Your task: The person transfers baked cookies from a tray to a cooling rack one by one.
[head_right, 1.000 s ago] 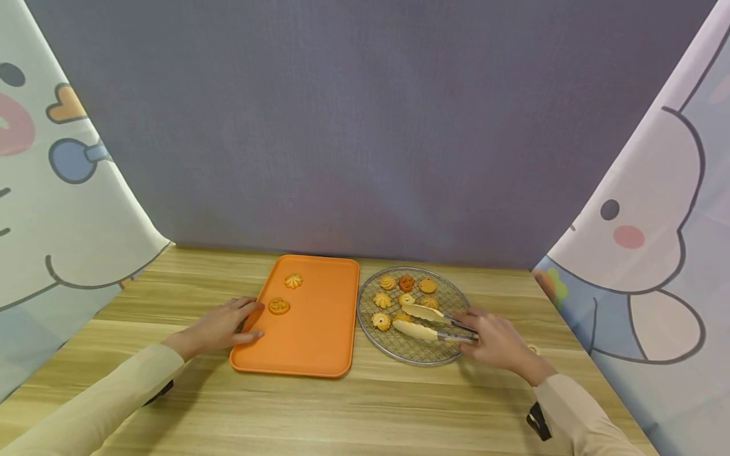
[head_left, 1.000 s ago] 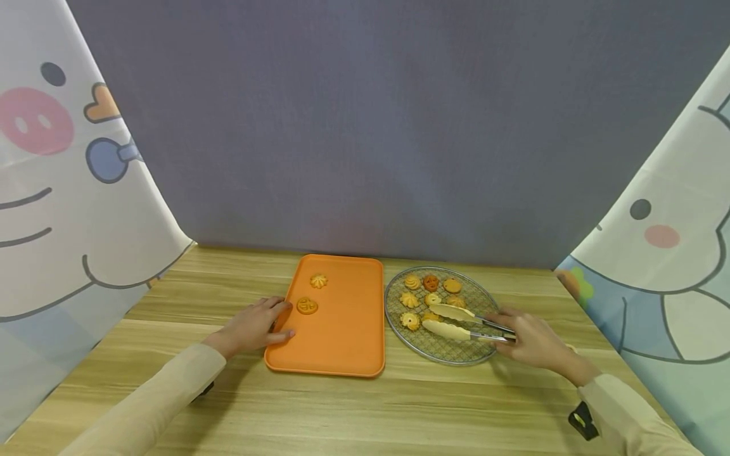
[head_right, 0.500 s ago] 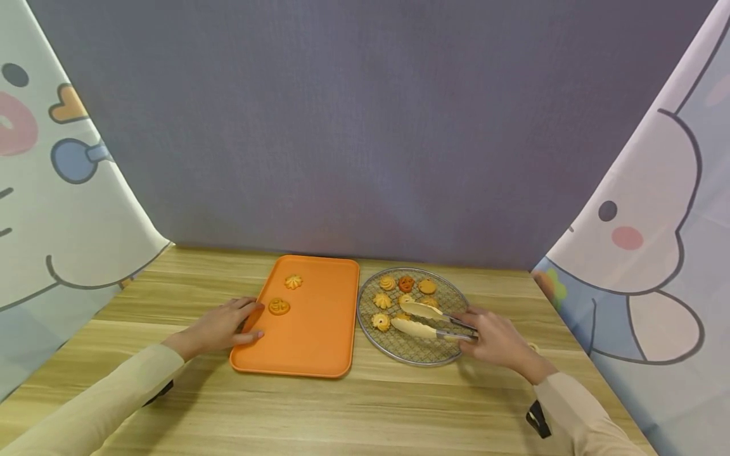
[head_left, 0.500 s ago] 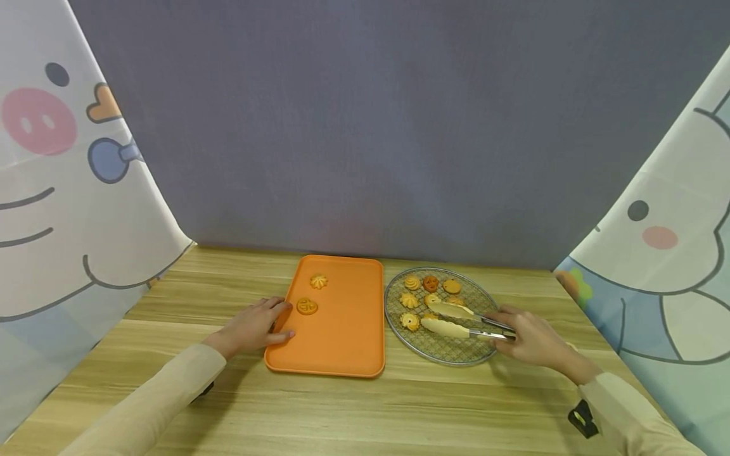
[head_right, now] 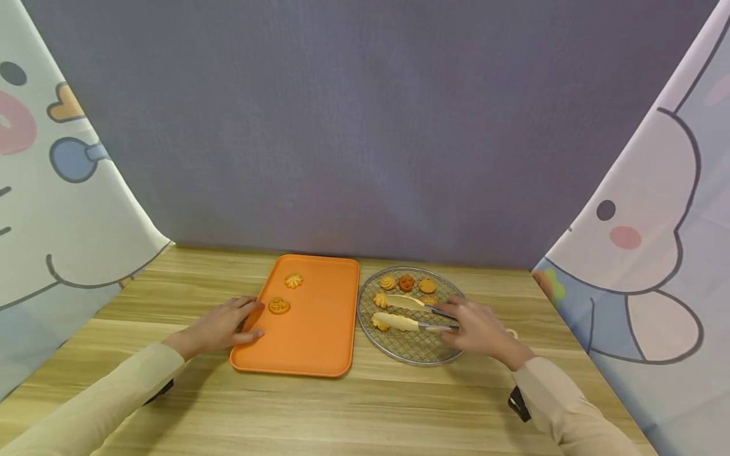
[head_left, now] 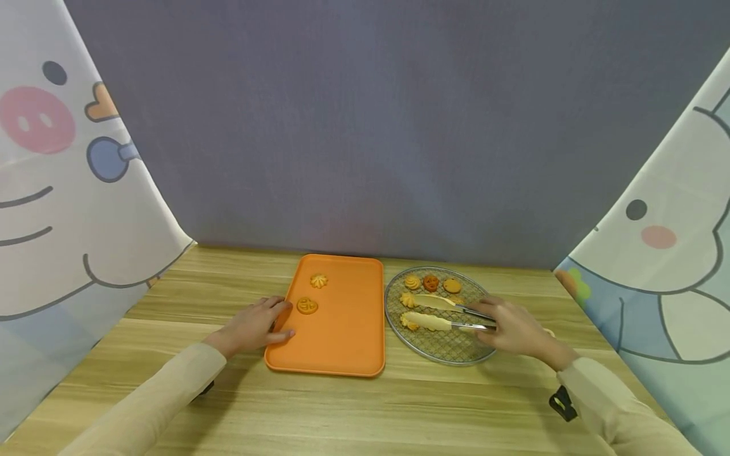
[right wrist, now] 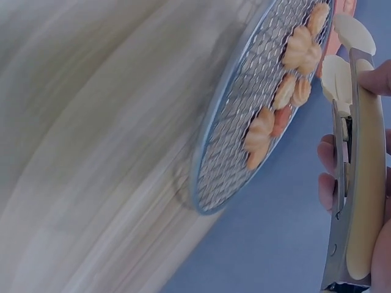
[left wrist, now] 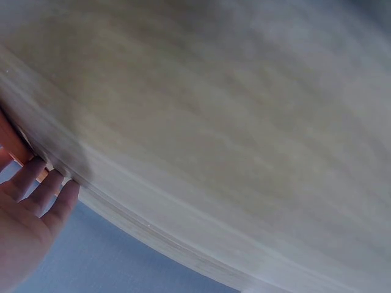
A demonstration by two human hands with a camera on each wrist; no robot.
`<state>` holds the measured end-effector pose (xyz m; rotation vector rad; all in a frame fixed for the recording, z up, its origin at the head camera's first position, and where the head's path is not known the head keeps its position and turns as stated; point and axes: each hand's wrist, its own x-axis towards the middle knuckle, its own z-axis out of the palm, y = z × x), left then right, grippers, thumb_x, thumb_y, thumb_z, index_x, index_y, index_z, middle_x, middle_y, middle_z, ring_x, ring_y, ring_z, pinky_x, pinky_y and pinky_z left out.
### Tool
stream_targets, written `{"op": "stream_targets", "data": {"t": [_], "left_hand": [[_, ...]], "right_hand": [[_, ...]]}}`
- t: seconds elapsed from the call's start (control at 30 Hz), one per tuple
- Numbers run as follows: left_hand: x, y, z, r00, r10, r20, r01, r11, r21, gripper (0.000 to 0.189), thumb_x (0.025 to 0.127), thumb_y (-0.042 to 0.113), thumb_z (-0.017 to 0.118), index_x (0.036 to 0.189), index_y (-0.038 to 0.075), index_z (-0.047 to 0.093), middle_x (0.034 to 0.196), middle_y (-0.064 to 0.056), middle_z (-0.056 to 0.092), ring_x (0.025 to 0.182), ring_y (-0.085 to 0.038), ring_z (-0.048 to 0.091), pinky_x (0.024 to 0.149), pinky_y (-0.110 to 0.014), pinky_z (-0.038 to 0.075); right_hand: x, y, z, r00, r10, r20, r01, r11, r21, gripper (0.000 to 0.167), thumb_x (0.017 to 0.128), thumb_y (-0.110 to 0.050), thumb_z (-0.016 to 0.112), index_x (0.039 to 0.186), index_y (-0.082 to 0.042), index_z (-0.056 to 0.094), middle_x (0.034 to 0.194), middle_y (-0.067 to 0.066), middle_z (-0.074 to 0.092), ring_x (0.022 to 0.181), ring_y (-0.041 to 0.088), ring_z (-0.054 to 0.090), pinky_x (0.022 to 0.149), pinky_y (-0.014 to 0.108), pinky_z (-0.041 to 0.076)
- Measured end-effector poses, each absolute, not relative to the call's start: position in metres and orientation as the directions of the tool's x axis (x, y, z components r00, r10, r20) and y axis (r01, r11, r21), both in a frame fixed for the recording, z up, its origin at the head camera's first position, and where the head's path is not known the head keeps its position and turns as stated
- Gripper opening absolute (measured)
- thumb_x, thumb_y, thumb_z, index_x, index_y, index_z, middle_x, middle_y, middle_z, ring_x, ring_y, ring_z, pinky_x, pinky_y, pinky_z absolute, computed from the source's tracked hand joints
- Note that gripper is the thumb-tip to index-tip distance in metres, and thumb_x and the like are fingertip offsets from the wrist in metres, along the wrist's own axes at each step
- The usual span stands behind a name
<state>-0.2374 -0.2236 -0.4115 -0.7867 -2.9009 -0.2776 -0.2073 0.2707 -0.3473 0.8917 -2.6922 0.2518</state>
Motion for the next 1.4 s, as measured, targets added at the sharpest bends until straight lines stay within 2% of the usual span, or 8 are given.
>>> {"op": "stream_targets", "data": {"t": [0.27, 0.47, 0.63, 0.73, 0.9, 1.03, 1.27, 1.4], "left_hand": [[-0.236, -0.222, -0.408, -0.856, 0.491, 0.161, 0.512, 0.847, 0.140, 0.066, 0.085, 0.051, 0.056, 0.126, 0.000, 0.051, 0.130, -0.023, 0.047, 0.115, -0.046, 0.047, 0.093, -0.057, 0.040], [-0.236, -0.221, -0.405, -0.862, 0.486, 0.146, 0.505, 0.851, 0.147, 0.066, 0.085, 0.051, 0.056, 0.127, -0.001, 0.051, 0.131, -0.024, 0.047, 0.115, -0.047, 0.046, 0.094, -0.057, 0.039], [-0.235, -0.220, -0.405, -0.862, 0.486, 0.144, 0.504, 0.851, 0.147, 0.066, 0.085, 0.050, 0.056, 0.127, -0.001, 0.050, 0.131, -0.024, 0.046, 0.115, -0.047, 0.046, 0.094, -0.057, 0.039], [-0.235, -0.220, -0.405, -0.864, 0.485, 0.139, 0.502, 0.851, 0.151, 0.066, 0.085, 0.050, 0.056, 0.127, -0.001, 0.050, 0.131, -0.024, 0.046, 0.116, -0.047, 0.046, 0.094, -0.057, 0.039], [-0.235, -0.220, -0.405, -0.862, 0.488, 0.138, 0.505, 0.851, 0.146, 0.066, 0.085, 0.050, 0.056, 0.127, -0.001, 0.050, 0.131, -0.024, 0.046, 0.116, -0.047, 0.046, 0.093, -0.058, 0.040], [-0.236, -0.219, -0.405, -0.864, 0.485, 0.137, 0.502, 0.852, 0.149, 0.066, 0.085, 0.050, 0.056, 0.127, 0.000, 0.050, 0.131, -0.024, 0.046, 0.116, -0.047, 0.046, 0.093, -0.057, 0.040], [-0.235, -0.220, -0.405, -0.863, 0.486, 0.138, 0.504, 0.851, 0.150, 0.066, 0.085, 0.051, 0.056, 0.127, 0.000, 0.050, 0.131, -0.024, 0.046, 0.116, -0.047, 0.046, 0.092, -0.058, 0.040], [-0.236, -0.221, -0.406, -0.865, 0.485, 0.126, 0.500, 0.852, 0.152, 0.067, 0.085, 0.051, 0.055, 0.128, 0.000, 0.050, 0.132, -0.024, 0.046, 0.117, -0.046, 0.045, 0.093, -0.058, 0.039]], "right_hand": [[-0.217, 0.244, -0.347, -0.741, -0.597, 0.306, -0.640, 0.766, -0.054, 0.046, 0.073, -0.021, 0.072, 0.117, -0.007, 0.063, 0.103, 0.013, 0.063, 0.051, -0.006, 0.039, 0.043, 0.016, 0.032], [-0.224, 0.222, -0.348, -0.713, -0.627, 0.315, -0.664, 0.747, -0.016, 0.045, 0.074, -0.023, 0.073, 0.115, -0.007, 0.064, 0.106, 0.016, 0.064, 0.059, 0.006, 0.055, 0.059, 0.033, 0.050], [-0.231, 0.204, -0.350, -0.720, -0.633, 0.283, -0.669, 0.742, -0.044, 0.046, 0.076, -0.025, 0.071, 0.117, -0.007, 0.062, 0.114, 0.020, 0.061, 0.077, 0.021, 0.064, 0.067, 0.041, 0.053], [-0.235, 0.194, -0.351, -0.716, -0.645, 0.267, -0.680, 0.730, -0.060, 0.046, 0.076, -0.026, 0.071, 0.117, -0.008, 0.062, 0.112, 0.016, 0.061, 0.080, 0.022, 0.063, 0.062, 0.033, 0.052], [-0.242, 0.177, -0.353, -0.677, -0.682, 0.277, -0.720, 0.692, -0.054, 0.046, 0.074, -0.025, 0.071, 0.116, -0.009, 0.063, 0.100, 0.007, 0.062, 0.067, 0.009, 0.050, 0.050, 0.019, 0.037], [-0.246, 0.165, -0.355, -0.665, -0.693, 0.278, -0.726, 0.688, -0.022, 0.048, 0.074, -0.027, 0.070, 0.118, -0.011, 0.063, 0.099, 0.006, 0.063, 0.064, 0.006, 0.047, 0.049, 0.018, 0.034], [-0.254, 0.145, -0.358, -0.675, -0.697, 0.241, -0.728, 0.683, -0.062, 0.046, 0.076, -0.028, 0.066, 0.120, -0.012, 0.062, 0.092, 0.003, 0.061, 0.057, 0.004, 0.037, 0.044, 0.017, 0.027], [-0.259, 0.134, -0.358, -0.675, -0.703, 0.225, -0.732, 0.676, -0.084, 0.046, 0.078, -0.027, 0.065, 0.120, -0.010, 0.061, 0.095, 0.004, 0.061, 0.057, 0.005, 0.039, 0.045, 0.017, 0.029]]}}
